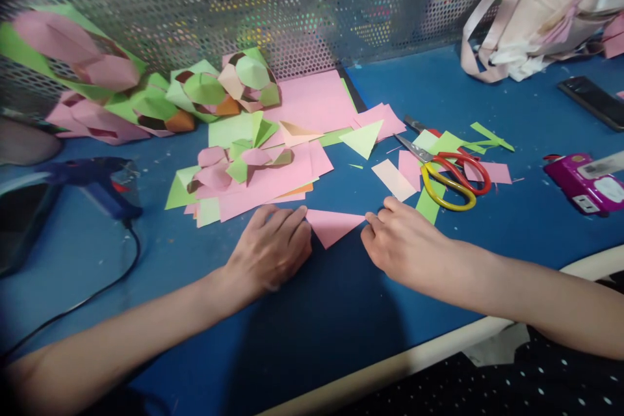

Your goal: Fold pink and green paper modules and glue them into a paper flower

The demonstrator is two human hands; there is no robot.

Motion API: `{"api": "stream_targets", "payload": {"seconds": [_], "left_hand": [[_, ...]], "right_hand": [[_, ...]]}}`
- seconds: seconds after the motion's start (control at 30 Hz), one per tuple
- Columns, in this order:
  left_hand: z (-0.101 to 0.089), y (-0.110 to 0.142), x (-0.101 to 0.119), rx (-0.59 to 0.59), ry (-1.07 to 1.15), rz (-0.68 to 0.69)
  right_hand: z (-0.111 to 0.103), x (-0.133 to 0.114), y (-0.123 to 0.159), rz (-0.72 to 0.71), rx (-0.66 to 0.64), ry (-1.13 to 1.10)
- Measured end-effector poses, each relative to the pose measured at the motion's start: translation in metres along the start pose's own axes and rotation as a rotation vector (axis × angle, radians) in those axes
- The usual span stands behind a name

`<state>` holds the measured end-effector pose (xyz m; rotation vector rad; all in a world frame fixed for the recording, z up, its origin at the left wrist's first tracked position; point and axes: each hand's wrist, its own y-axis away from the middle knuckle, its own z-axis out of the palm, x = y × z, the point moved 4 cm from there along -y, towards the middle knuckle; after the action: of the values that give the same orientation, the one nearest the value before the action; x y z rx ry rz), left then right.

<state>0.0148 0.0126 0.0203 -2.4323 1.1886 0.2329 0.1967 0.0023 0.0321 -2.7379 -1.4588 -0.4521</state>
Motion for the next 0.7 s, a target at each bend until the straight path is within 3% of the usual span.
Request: {"api": "stream_targets", "payload": {"seconds": [0.27,0.47,0.63,0.7], "left_hand": [[-0.001,0.000,-0.016,0.055,0.193,-0.092],[0.005,0.003,-0.001,0.183,0.428,-0.008],[0.016,0.005,0.008,0.058,0.522,0.000],[0.015,0.004,0.008,0.017,0.537,-0.010]], "right_hand": [[0.000,0.003,-0.001,0.007,0.114,-0.088],[0.004,0.008,-0.009,0.030,0.245,-0.149],[0.005,0.008,-0.020,0.163,0.463,-0.196],[0.006,0.001,-0.024,0.136,0.538,-0.202]]}}
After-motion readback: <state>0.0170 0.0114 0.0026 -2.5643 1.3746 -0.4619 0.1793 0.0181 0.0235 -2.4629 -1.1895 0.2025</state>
